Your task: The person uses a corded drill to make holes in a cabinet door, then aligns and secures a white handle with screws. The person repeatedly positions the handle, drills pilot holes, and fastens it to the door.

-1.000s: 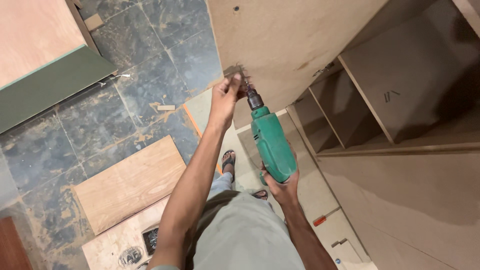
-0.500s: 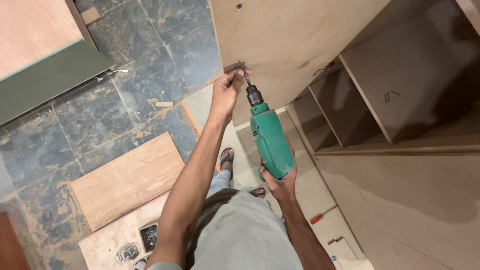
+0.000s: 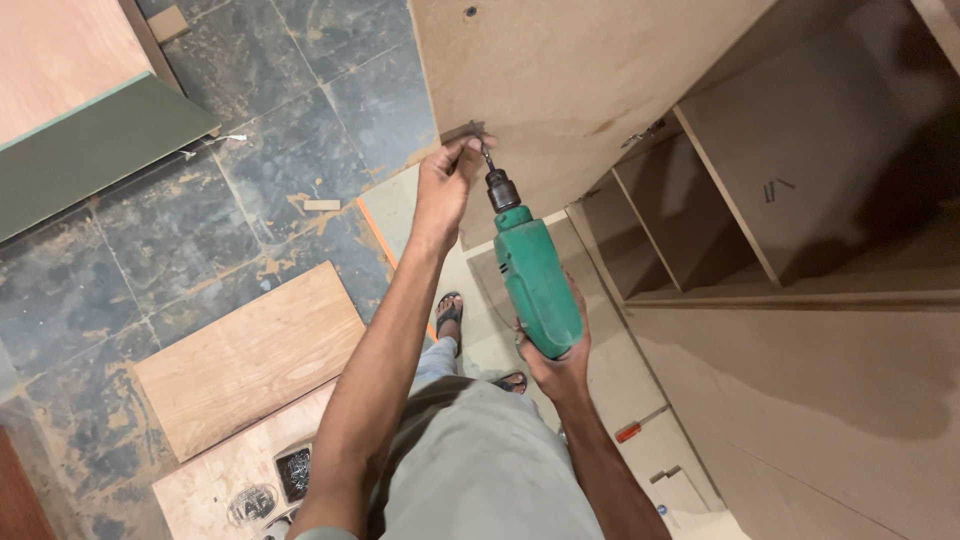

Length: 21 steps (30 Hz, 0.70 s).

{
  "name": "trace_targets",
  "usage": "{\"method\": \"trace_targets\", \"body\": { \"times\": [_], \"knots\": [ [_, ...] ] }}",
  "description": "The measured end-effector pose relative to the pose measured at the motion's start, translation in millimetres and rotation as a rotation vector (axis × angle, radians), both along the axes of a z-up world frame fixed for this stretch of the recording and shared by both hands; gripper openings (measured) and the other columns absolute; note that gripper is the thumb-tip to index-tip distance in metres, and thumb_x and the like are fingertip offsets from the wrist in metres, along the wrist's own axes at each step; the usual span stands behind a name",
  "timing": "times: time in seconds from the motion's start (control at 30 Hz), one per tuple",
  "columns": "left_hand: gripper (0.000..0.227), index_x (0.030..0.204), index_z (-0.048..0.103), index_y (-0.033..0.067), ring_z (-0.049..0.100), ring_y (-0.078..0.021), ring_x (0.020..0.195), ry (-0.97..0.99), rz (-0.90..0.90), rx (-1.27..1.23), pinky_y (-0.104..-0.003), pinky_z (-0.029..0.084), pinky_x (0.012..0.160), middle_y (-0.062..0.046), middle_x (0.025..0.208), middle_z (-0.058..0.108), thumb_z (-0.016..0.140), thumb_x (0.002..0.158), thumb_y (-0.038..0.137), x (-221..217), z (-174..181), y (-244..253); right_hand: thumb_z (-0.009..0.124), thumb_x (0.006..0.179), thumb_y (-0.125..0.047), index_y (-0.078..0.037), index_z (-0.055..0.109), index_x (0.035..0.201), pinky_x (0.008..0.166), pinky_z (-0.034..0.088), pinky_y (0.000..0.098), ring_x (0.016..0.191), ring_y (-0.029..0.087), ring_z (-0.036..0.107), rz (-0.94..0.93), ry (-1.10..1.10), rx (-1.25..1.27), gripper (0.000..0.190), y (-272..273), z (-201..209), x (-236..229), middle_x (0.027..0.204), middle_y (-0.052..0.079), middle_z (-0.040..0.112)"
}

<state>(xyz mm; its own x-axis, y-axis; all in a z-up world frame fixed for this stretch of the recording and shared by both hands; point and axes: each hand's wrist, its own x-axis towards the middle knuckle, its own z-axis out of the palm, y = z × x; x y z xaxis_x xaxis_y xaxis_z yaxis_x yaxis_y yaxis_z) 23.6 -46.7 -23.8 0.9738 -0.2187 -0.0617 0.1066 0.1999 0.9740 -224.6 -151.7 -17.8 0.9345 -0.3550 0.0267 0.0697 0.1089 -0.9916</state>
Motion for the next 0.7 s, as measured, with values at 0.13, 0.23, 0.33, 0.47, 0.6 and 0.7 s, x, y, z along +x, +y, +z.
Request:
{"method": "trace_targets", "body": {
  "times": [0.13, 0.23, 0.33, 0.47, 0.6, 0.7],
  "knots": [
    [0.027, 0.101, 0.077, 0.0017, 0.052, -0.0083, 0.084, 0.035, 0.044, 0.067, -0.027, 0.044, 0.077, 0.003, 0.088, 0.066, 0.065, 0.104, 0.026, 0.6, -5.8, 1.0, 0.063, 0.078, 0.013, -0.001, 0.028, 0.157, 0.084, 0.058, 0.0310, 0.097, 0.016, 0.067, 0.001, -0.039, 0.002, 0.088, 1.6, -4.0, 1.4, 0.121, 0.011, 0.062],
    [0.032, 0.099, 0.075, -0.0032, 0.054, -0.0122, 0.081, 0.005, 0.247, 0.276, -0.030, 0.046, 0.073, -0.006, 0.087, 0.070, 0.063, 0.109, 0.025, -3.4, -9.5, 6.4, 0.062, 0.079, 0.014, -0.001, 0.030, 0.158, 0.083, 0.057, 0.0309, 0.096, 0.016, 0.067, -0.011, -0.044, -0.033, 0.087, 2.1, -4.8, 0.4, 0.121, 0.012, 0.062],
    [0.022, 0.115, 0.067, -0.0043, 0.061, -0.0156, 0.099, -0.353, 0.427, 0.425, -0.031, 0.051, 0.085, -0.013, 0.109, 0.068, 0.063, 0.104, 0.014, 1.9, -6.6, 18.8, 0.063, 0.076, 0.013, -0.002, 0.029, 0.158, 0.080, 0.057, 0.0308, 0.093, 0.017, 0.067, -0.005, 0.003, 0.035, 0.090, 4.0, -2.7, 4.5, 0.116, 0.013, 0.064],
    [0.036, 0.139, 0.055, -0.0029, 0.065, -0.0198, 0.120, -0.462, 0.164, 0.249, -0.034, 0.050, 0.108, -0.014, 0.130, 0.067, 0.056, 0.103, -0.001, 14.4, -8.4, 23.2, 0.062, 0.074, 0.014, -0.003, 0.029, 0.157, 0.085, 0.057, 0.0315, 0.101, 0.018, 0.067, 0.015, -0.030, -0.048, 0.091, 1.0, -2.6, 11.1, 0.125, 0.012, 0.062],
    [0.042, 0.138, 0.057, -0.0015, 0.066, -0.0184, 0.123, -0.363, 0.175, 0.189, -0.033, 0.049, 0.111, -0.013, 0.129, 0.070, 0.051, 0.096, -0.007, 20.5, -11.2, 17.8, 0.058, 0.072, 0.015, -0.006, 0.028, 0.159, 0.084, 0.058, 0.0308, 0.103, 0.018, 0.071, 0.044, -0.028, -0.037, 0.095, -0.7, -5.0, 17.0, 0.124, 0.011, 0.065],
    [0.038, 0.136, 0.058, -0.0014, 0.067, -0.0179, 0.120, -0.359, 0.226, 0.219, -0.032, 0.051, 0.108, -0.012, 0.125, 0.071, 0.054, 0.099, -0.006, 16.8, -12.2, 12.9, 0.059, 0.071, 0.015, -0.007, 0.028, 0.160, 0.081, 0.058, 0.0303, 0.097, 0.017, 0.069, 0.025, 0.026, -0.025, 0.097, -1.6, -6.7, 16.6, 0.120, 0.010, 0.066]
  ]
}}
